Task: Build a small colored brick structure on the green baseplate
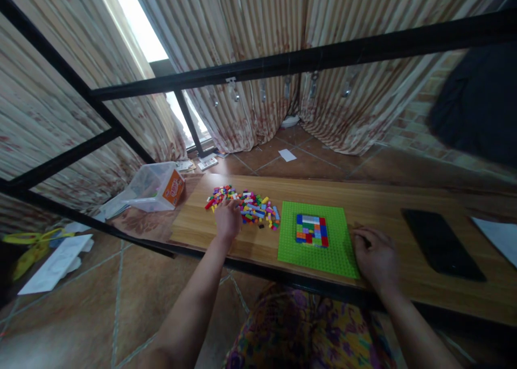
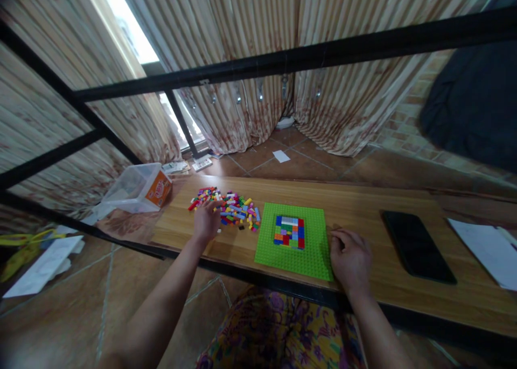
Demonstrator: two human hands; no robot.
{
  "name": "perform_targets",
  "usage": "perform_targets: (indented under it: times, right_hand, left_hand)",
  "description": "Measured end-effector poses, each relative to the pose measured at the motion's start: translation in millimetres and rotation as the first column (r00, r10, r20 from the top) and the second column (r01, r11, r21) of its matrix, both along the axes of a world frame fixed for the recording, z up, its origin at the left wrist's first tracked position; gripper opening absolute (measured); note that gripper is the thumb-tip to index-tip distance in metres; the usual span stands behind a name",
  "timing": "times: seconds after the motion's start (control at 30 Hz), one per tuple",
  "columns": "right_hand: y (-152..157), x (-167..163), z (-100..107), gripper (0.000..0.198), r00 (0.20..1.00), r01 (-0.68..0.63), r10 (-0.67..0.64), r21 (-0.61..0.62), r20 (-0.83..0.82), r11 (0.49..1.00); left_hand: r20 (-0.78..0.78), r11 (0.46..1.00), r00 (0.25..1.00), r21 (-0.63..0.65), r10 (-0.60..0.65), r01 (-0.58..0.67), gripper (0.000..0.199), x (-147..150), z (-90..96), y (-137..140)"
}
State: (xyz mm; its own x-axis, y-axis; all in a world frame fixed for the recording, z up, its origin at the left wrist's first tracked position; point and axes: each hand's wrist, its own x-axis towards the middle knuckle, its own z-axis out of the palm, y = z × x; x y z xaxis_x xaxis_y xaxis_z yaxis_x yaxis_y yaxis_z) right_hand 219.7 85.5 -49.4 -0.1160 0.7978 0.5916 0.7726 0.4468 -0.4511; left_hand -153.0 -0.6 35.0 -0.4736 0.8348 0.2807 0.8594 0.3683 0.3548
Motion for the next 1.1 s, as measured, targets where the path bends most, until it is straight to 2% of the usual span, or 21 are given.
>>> perform_targets:
  times: [0.07, 0.17, 0.43, 0.53, 0.67, 0.77, 0.83, 0.97, 1.1]
  right_hand:
    - [0.2, 0.8, -0.8, 0.024, 1.0, -0.002, 0.001, 0.006, 0.016, 1.0]
    - [-0.4, 0.9, 0.1, 0.025, 0.999, -0.006, 0.005, 0.015, 0.032, 1.0]
    - [-1.2, -0.2, 2.1, 0.027, 1.0, 0.001, -0.001, -0.002, 0.025, 1.0]
    - [-1.2, 0.3, 0.9, 0.027, 1.0, 0.01, -0.01, -0.015, 0.027, 1.0]
    - [-1.9, -0.3, 2.4, 0.027, 1.0, 0.002, -0.001, -0.012, 0.022, 1.0]
    - [-2.1, -0.8, 3.4, 0.026, 1.0, -0.003, 0.003, -0.011, 0.007, 1.0]
    - [-2.0, -1.1, 3.2, 0.025, 1.0, -0.004, 0.004, -0.007, 0.001, 1.0]
    - [-2.3, -1.6, 3.3, 0.025, 1.0, -0.001, 0.001, -0.001, 0.007, 1.0]
    - [-2.7, -2.5, 4.8, 0.025, 1.0, 0.001, -0.001, -0.006, 0.001, 1.0]
  left_hand:
    - [-0.044, 0.996, 0.999, -0.084, -0.018, 0.014, 0.028, -12.7, 2.1, 3.9]
    - [-0.093, 0.984, 0.994, -0.173, -0.062, 0.045, 0.025, -12.8, 2.7, 8.5]
    - [-0.147, 0.971, 0.989, -0.239, -0.008, -0.028, 0.02, -7.6, 0.2, 12.6]
    - [-0.13, 0.974, 0.992, -0.226, -0.003, -0.027, 0.016, -10.2, 0.2, 12.8]
    - [-0.053, 0.987, 0.998, -0.153, 0.034, -0.041, 0.013, -13.4, 4.2, 11.9]
    - [0.096, 0.997, 0.995, -0.079, 0.012, -0.005, 0.013, -17.1, 8.3, 10.2]
    - [0.186, 0.997, 0.982, -0.063, -0.028, 0.04, 0.013, -18.1, 9.7, 8.2]
    - [0.27, 0.989, 0.955, -0.057, -0.119, 0.139, 0.014, -9.3, 8.1, 0.6]
    - [0.325, 0.952, 0.907, -0.049, -0.27, 0.301, 0.018, 9.4, 3.5, -11.8]
